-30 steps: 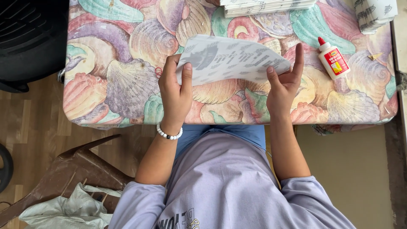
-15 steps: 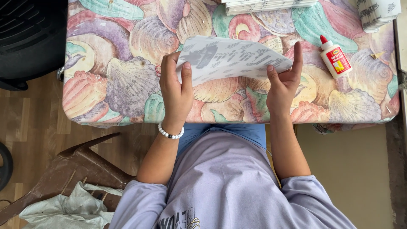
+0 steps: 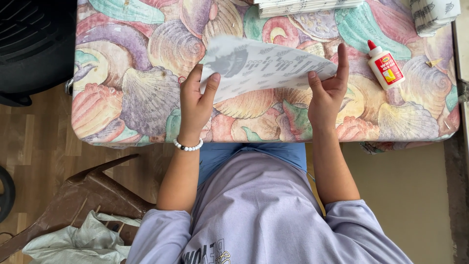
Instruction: Folding printed paper sheets into bags and stacking them on a table
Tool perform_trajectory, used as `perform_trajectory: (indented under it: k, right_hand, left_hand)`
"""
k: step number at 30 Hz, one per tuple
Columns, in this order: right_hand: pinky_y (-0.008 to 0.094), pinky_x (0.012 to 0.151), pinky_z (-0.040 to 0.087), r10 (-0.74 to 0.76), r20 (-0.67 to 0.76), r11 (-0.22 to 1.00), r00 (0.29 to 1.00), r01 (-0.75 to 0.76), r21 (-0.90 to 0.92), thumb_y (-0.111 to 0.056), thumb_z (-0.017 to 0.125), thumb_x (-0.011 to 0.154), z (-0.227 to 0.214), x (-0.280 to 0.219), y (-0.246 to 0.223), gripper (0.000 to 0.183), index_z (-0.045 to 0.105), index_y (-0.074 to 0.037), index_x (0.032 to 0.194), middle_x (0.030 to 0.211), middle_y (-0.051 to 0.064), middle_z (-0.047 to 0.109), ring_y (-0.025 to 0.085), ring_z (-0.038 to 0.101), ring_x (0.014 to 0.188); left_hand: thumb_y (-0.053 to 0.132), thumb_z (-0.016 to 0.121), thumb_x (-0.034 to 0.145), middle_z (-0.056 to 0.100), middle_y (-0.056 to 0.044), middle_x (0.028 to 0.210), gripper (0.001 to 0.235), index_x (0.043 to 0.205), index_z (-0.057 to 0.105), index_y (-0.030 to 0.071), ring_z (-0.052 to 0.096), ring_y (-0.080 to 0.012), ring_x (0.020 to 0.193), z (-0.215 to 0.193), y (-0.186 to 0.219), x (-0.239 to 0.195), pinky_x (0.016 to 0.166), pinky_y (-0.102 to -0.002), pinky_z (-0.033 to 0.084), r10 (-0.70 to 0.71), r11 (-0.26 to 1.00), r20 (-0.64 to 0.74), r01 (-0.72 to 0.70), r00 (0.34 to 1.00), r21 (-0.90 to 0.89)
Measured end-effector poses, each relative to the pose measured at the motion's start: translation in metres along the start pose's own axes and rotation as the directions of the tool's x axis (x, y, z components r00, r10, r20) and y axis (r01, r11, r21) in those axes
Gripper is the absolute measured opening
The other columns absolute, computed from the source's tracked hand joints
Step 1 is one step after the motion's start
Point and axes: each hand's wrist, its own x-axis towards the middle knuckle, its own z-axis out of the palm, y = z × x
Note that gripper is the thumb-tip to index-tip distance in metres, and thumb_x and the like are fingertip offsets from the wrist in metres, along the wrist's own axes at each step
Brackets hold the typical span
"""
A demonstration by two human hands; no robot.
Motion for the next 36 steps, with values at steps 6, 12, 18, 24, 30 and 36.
perform_trajectory:
  k: [6, 12, 18, 24, 30, 36]
  right_hand:
    - [0.036, 0.110, 0.052, -0.015, -0.004, 0.999, 1.000, 0.015, 0.043, 0.003, 0.070, 0.109, -0.002, -0.001, 0.007, 0.071, 0.030, -0.018, 0.164, 0.169, 0.005, 0.037, 0.018, 0.057, 0.120]
    - [0.035, 0.107, 0.055, 0.118, -0.053, 0.991, 0.992, -0.114, 0.075, -0.004, 0.071, 0.106, 0.000, 0.000, 0.006, 0.075, 0.029, -0.021, 0.165, 0.130, 0.007, 0.066, 0.016, 0.061, 0.111]
    - [0.032, 0.107, 0.050, 0.017, -0.018, 0.999, 1.000, -0.016, 0.029, 0.002, 0.070, 0.108, -0.008, 0.002, 0.011, 0.070, 0.031, -0.019, 0.164, 0.160, 0.004, 0.048, 0.015, 0.054, 0.113]
    - [0.037, 0.111, 0.053, -0.021, 0.011, 1.000, 1.000, 0.022, -0.010, 0.008, 0.068, 0.109, 0.003, 0.001, -0.018, 0.072, 0.027, -0.014, 0.164, 0.162, 0.012, 0.047, 0.019, 0.060, 0.119]
    - [0.051, 0.108, 0.056, -0.550, 0.387, 0.543, 0.740, 0.669, -0.508, -0.011, 0.063, 0.113, 0.042, 0.018, -0.080, 0.039, 0.049, 0.007, 0.144, 0.129, 0.026, 0.058, 0.041, 0.058, 0.123]
    - [0.041, 0.078, 0.051, -0.420, 0.540, 0.492, 0.729, 0.683, -0.540, 0.002, 0.070, 0.108, 0.069, 0.018, -0.091, 0.012, 0.073, 0.007, 0.119, 0.106, 0.019, 0.069, 0.033, 0.064, 0.090]
  left_hand:
    - [0.028, 0.052, 0.108, 0.069, -0.009, 0.110, 0.028, 0.116, 0.057, 0.002, 0.069, -0.0224, 0.106, 0.006, 0.009, 0.000, 0.091, -0.032, 0.056, 0.037, 0.997, -0.024, -0.039, 0.999, -0.061]
    - [0.029, 0.049, 0.109, 0.067, -0.007, 0.105, 0.026, 0.115, 0.058, 0.005, 0.066, -0.0206, 0.100, 0.012, 0.004, -0.002, 0.084, -0.031, 0.052, 0.053, 0.998, -0.037, -0.055, 0.998, -0.034]
    - [0.027, 0.051, 0.108, 0.070, -0.009, 0.108, 0.027, 0.116, 0.058, 0.002, 0.069, -0.0215, 0.102, 0.010, 0.008, -0.003, 0.089, -0.032, 0.054, 0.035, 0.999, -0.082, -0.037, 0.996, -0.026]
    - [0.026, 0.052, 0.108, 0.052, 0.001, 0.082, 0.022, 0.097, 0.050, 0.007, 0.051, -0.0114, 0.079, 0.010, 0.012, -0.009, 0.074, -0.027, 0.042, -0.031, 0.999, -0.090, 0.028, 0.995, -0.041]
    - [0.031, 0.049, 0.108, 0.066, -0.004, 0.094, 0.029, 0.113, 0.059, 0.005, 0.062, -0.0150, 0.087, 0.014, 0.022, -0.019, 0.078, -0.029, 0.048, -0.049, 0.999, -0.069, 0.047, 0.996, -0.024]
    - [0.025, 0.054, 0.108, 0.057, -0.017, 0.146, 0.044, 0.143, 0.050, -0.001, 0.051, -0.0283, 0.142, 0.016, 0.015, -0.028, 0.120, -0.038, 0.042, -0.096, 0.995, -0.090, 0.096, 0.991, -0.007]
